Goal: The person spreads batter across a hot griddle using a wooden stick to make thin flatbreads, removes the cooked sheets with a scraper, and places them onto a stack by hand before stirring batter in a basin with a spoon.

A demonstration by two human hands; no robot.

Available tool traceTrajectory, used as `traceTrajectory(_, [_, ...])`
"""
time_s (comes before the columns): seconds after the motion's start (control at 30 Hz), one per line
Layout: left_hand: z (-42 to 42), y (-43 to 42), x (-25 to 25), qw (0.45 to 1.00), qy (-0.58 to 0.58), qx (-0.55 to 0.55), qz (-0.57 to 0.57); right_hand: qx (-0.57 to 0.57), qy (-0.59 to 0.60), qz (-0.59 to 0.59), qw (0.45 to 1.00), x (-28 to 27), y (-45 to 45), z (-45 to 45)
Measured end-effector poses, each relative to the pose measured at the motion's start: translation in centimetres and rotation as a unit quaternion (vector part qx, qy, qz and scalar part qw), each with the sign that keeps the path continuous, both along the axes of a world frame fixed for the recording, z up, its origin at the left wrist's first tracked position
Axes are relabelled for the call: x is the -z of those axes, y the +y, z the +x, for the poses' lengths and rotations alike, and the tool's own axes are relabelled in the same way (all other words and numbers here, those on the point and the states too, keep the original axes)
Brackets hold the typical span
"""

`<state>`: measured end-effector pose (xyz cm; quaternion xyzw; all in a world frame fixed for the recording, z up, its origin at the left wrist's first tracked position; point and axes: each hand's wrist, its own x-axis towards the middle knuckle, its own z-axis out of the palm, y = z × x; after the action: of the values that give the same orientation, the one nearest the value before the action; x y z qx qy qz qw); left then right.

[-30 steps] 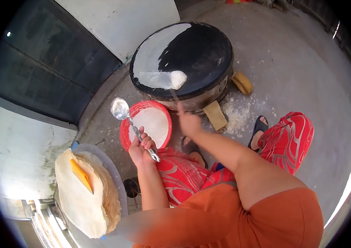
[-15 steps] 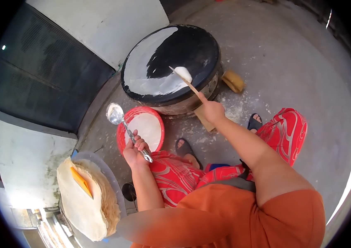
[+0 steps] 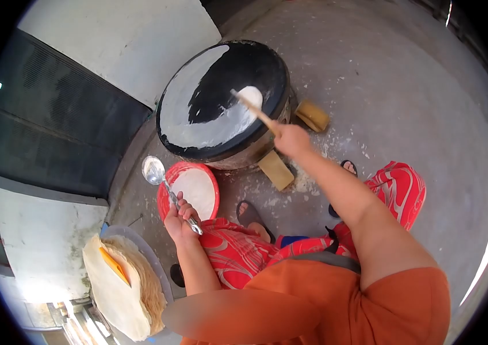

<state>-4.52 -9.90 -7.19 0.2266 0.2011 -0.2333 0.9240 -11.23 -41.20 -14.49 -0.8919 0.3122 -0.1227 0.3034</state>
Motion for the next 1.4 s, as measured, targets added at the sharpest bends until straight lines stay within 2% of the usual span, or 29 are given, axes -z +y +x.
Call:
traceTrajectory(0.03, [0.0, -0.1, 0.0, 1.0, 0.007, -0.001, -0.003, 0.0, 0.0, 0.001, 1.0, 0.5, 0.3, -0.7])
traceTrajectory(0.1, [0.0, -0.4, 0.1, 1.0, 0.014, -0.003, -0.006, -0.199, -0.049, -0.183, 0.961, 2.0, 0.7, -2.8])
traceTrajectory(0.17, [0.1, -0.7, 0.2, 1.0, 0.023, -0.004, -0.007, -0.17, -0.045, -0.163, 0.971, 2.6, -2.0, -3.6])
traceTrajectory(0.23, [-0.1, -1.1, 0.1, 1.0, 0.031, -0.004, -0.005, -0.061, -0.042, -0.22, 0.973, 3.1, -6.4, -2.8])
traceTrajectory(0.37, [-0.1, -2.0, 0.1, 0.999, 0.035, -0.009, 0.013, -0.034, -0.017, -0.194, 0.98, 0.7, -8.1, 0.3])
traceTrajectory(0.43, [0.0, -2.4, 0.0, 0.999, 0.039, -0.01, 0.005, -0.006, -0.041, 0.025, 0.999, 0.4, -6.1, 0.6])
traceTrajectory(0.47, [-0.1, -2.6, -0.1, 0.999, 0.048, -0.02, 0.017, -0.007, -0.04, 0.026, 0.999, 0.5, -5.6, -0.7])
traceTrajectory(0.5, [-0.1, -2.9, -0.2, 0.997, 0.057, -0.031, 0.029, -0.147, -0.058, -0.083, 0.984, 0.8, -5.6, -2.8])
traceTrajectory(0.53, [-0.1, -3.0, -0.2, 0.997, 0.06, -0.032, 0.03, -0.283, -0.075, -0.189, 0.938, 1.3, -6.4, -4.1])
traceTrajectory(0.57, [0.0, -3.0, -0.2, 0.997, 0.062, -0.034, 0.03, -0.284, -0.073, -0.188, 0.937, 2.5, -8.7, -4.7])
traceTrajectory(0.63, [0.0, -3.1, -0.1, 0.997, 0.056, -0.039, 0.045, -0.179, -0.088, -0.226, 0.953, 4.7, -14.5, -4.3])
traceTrajectory(0.7, [0.2, -3.7, -0.1, 0.995, 0.062, -0.05, 0.06, -0.13, -0.049, -0.301, 0.943, 3.1, -18.2, -1.5])
traceTrajectory(0.83, [0.7, -3.8, 0.4, 0.996, 0.066, -0.049, 0.037, -0.091, -0.049, -0.29, 0.951, 0.8, -18.0, 4.0])
traceTrajectory(0.9, [0.9, -3.9, 0.5, 0.995, 0.081, -0.054, 0.023, -0.175, -0.048, -0.08, 0.98, -0.4, -15.9, 2.8])
traceTrajectory(0.93, [1.1, -3.9, 0.5, 0.994, 0.089, -0.061, 0.027, -0.176, -0.05, -0.08, 0.98, 0.0, -16.8, 2.2])
traceTrajectory(1.0, [1.3, -3.8, 0.8, 0.993, 0.088, -0.068, 0.041, -0.303, -0.033, -0.195, 0.932, 1.9, -20.7, 0.0])
traceTrajectory(1.07, [1.7, -4.5, 0.4, 0.989, 0.101, -0.087, 0.071, -0.2, -0.026, -0.219, 0.955, 4.0, -25.7, 1.9])
traceTrajectory(1.1, [2.0, -4.8, 0.5, 0.988, 0.101, -0.086, 0.074, -0.199, -0.025, -0.217, 0.955, 3.9, -26.6, 4.1])
traceTrajectory(1.17, [2.3, -5.1, 0.6, 0.989, 0.1, -0.086, 0.072, -0.159, -0.063, -0.338, 0.926, 2.6, -26.3, 9.4])
traceTrajectory(1.2, [2.6, -5.3, 0.5, 0.988, 0.111, -0.085, 0.063, -0.157, -0.064, -0.339, 0.925, 2.5, -25.5, 11.2])
traceTrajectory(1.27, [2.9, -5.6, 0.4, 0.988, 0.121, -0.087, 0.049, -0.118, -0.086, -0.154, 0.977, 2.8, -23.9, 14.0])
traceTrajectory(1.3, [3.2, -5.6, 0.3, 0.987, 0.132, -0.09, 0.036, -0.119, -0.088, -0.155, 0.977, 2.4, -24.1, 13.3])
traceTrajectory(1.37, [3.5, -5.4, 0.4, 0.986, 0.131, -0.094, 0.028, -0.394, -0.076, -0.196, 0.895, 1.5, -25.9, 9.9])
traceTrajectory(1.4, [3.5, -5.4, 0.5, 0.986, 0.127, -0.099, 0.034, -0.344, -0.089, -0.198, 0.913, 2.7, -28.3, 9.3])
